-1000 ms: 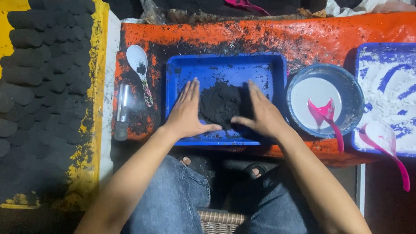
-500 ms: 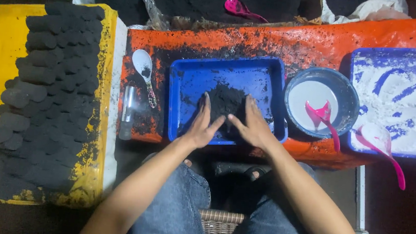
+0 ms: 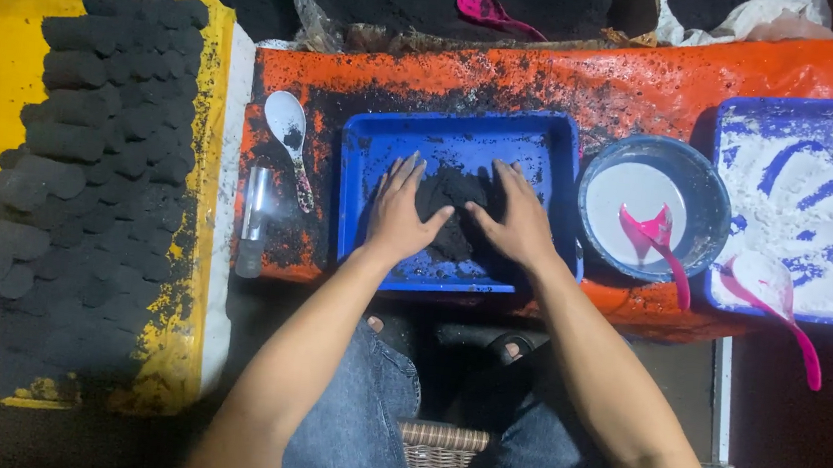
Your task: The person scoops a dark granular substance from a large bag into a blue tray using a pink scoop. They then mix the dark material with their hands, adding a white liquid from a bowl to the mixture and kneading it together.
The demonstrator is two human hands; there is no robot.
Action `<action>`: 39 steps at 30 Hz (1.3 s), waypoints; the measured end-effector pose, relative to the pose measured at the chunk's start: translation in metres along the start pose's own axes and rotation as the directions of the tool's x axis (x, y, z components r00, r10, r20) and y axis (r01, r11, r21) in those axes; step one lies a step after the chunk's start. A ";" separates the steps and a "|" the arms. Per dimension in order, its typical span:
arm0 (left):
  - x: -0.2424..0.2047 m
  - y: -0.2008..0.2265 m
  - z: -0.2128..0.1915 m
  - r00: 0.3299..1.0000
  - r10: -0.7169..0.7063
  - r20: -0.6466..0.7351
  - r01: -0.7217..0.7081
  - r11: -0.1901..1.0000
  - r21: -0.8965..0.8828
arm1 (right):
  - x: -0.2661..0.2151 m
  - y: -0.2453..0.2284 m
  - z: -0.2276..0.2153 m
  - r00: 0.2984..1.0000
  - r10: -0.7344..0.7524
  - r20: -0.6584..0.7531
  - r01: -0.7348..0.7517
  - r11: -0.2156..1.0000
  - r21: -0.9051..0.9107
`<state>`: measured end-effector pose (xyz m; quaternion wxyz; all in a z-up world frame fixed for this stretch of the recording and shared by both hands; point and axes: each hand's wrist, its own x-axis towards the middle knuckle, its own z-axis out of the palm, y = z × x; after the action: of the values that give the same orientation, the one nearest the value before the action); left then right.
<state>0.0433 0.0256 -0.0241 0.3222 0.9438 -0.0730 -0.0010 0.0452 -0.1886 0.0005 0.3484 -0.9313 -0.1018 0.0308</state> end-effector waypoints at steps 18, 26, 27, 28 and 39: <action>0.003 0.018 -0.003 1.000 -0.014 0.017 0.015 1.000 -0.014 | 0.015 -0.004 0.010 0.999 0.042 -0.010 -0.042 0.999 -0.005; 0.005 0.019 -0.003 1.000 -0.004 -0.016 0.004 1.000 -0.004 | 0.016 -0.002 0.013 1.000 0.011 -0.026 -0.011 1.000 0.002; 0.004 0.017 -0.001 1.000 -0.009 -0.015 0.009 1.000 0.010 | 0.014 -0.001 0.014 0.999 0.023 -0.023 -0.023 1.000 -0.006; 0.004 0.017 0.000 1.000 -0.011 -0.014 0.011 1.000 0.009 | 0.014 0.000 0.014 0.999 0.023 -0.022 -0.023 1.000 -0.006; -0.001 0.004 0.017 0.992 0.092 0.083 -0.083 0.991 -0.101 | 0.020 0.021 0.036 0.977 -0.206 -0.063 0.199 0.974 -0.109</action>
<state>0.0414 0.0121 -0.0345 0.3642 0.9219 -0.1281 -0.0317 0.0641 -0.1768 -0.0406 0.3053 -0.9331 -0.1848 -0.0444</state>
